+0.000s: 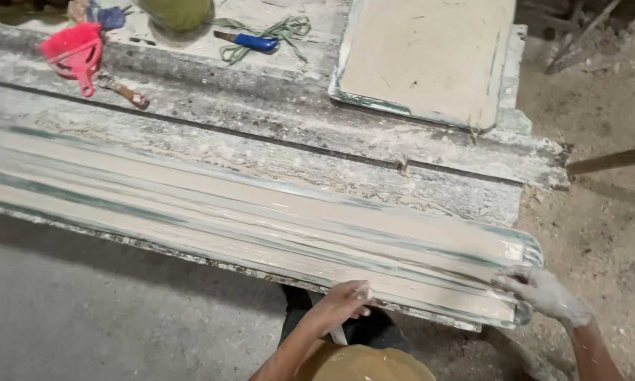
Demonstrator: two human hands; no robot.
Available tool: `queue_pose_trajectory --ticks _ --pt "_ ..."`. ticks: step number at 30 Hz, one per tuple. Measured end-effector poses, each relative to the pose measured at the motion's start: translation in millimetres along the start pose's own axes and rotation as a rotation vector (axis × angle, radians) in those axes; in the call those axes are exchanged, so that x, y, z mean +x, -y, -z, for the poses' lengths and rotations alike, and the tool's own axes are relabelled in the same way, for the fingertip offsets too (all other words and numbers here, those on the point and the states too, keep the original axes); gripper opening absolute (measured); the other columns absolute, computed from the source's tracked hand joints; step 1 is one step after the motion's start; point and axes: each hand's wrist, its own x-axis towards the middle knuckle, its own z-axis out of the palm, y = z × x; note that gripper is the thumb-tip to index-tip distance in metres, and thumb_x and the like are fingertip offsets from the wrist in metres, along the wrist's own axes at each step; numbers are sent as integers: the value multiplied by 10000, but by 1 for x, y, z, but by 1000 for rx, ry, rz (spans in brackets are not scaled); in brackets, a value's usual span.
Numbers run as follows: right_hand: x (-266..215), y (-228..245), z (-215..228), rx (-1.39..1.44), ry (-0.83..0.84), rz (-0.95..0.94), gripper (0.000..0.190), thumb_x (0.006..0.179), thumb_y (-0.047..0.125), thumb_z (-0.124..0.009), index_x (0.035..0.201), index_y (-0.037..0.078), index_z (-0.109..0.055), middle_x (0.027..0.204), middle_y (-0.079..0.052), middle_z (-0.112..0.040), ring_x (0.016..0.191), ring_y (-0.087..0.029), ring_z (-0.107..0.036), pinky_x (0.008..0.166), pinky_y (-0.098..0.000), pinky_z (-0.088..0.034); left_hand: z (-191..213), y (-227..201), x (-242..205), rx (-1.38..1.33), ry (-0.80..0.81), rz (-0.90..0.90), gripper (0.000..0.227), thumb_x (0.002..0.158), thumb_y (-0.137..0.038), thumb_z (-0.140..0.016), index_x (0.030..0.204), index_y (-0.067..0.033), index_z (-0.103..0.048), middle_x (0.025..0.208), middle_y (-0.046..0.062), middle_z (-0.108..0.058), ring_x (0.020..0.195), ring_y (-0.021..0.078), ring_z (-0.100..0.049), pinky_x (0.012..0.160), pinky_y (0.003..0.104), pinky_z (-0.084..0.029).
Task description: The person applies a white paste into a long rectangular mold using gloved hands, then smooths the surface with a trowel. The person repeatedly scoops paste from a bucket and spreads it evenly across the mold's interior.
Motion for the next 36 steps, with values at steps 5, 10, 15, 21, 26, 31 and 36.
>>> queue_pose_trajectory --ticks 5,10,15,21,26,31,36 --pt "8 -33 -13 -96 -167 190 420 850 390 -722 1096 64 -820 922 -75 -822 737 -182 -725 670 -291 -589 30 21 27 992 -657 -741 411 981 -198 -601 1310 47 -625 1083 220 -699 967 351 -634 870 507 -533" --pt "21 -76 -21 -69 -307 90 476 820 485 -721 1079 94 -802 939 -94 -799 752 -227 -731 698 -326 -597 2 22 77 1483 -781 -913 672 972 -443 -561 1502 -45 -450 1561 292 -348 1453 513 -272 1108 672 -247" --pt "27 -99 -34 55 -419 23 523 830 540 -718 1094 95 -796 928 -117 -798 706 -209 -739 625 -330 -619 -65 25 137 1580 -719 -1114 817 993 -570 -546 1565 -27 -332 1643 240 -287 1537 503 -185 1166 721 -155" --pt "31 -99 -69 551 -741 57 240 824 298 -816 1027 170 -825 975 -128 -792 972 -320 -742 851 -407 -574 -151 24 189 1734 -465 -959 832 1058 -695 -330 1648 -132 -163 1710 169 -93 1579 428 10 1214 692 56" --pt "36 -94 -82 1063 -846 4 217 841 214 -826 1033 114 -801 956 -108 -790 884 -145 -721 778 -316 -580 -222 -11 197 1834 -132 -623 802 1029 -677 -227 1646 -170 -152 1725 147 -53 1577 428 54 1220 719 81" --pt "27 -92 -78 1394 -840 -127 268 951 371 -738 947 106 -771 754 -67 -737 588 -123 -669 478 -248 -570 -249 -19 220 1905 -117 -796 719 1030 -599 -295 1593 -152 -282 1680 176 -150 1576 432 15 1212 732 33" --pt "24 -105 -91 1481 -979 -274 343 988 452 -667 845 161 -777 627 -35 -669 529 -97 -608 449 -227 -527 -251 -36 257 1719 -206 -1247 589 974 -415 -577 1472 -110 -499 1352 236 -536 1513 484 -288 1174 759 -163"
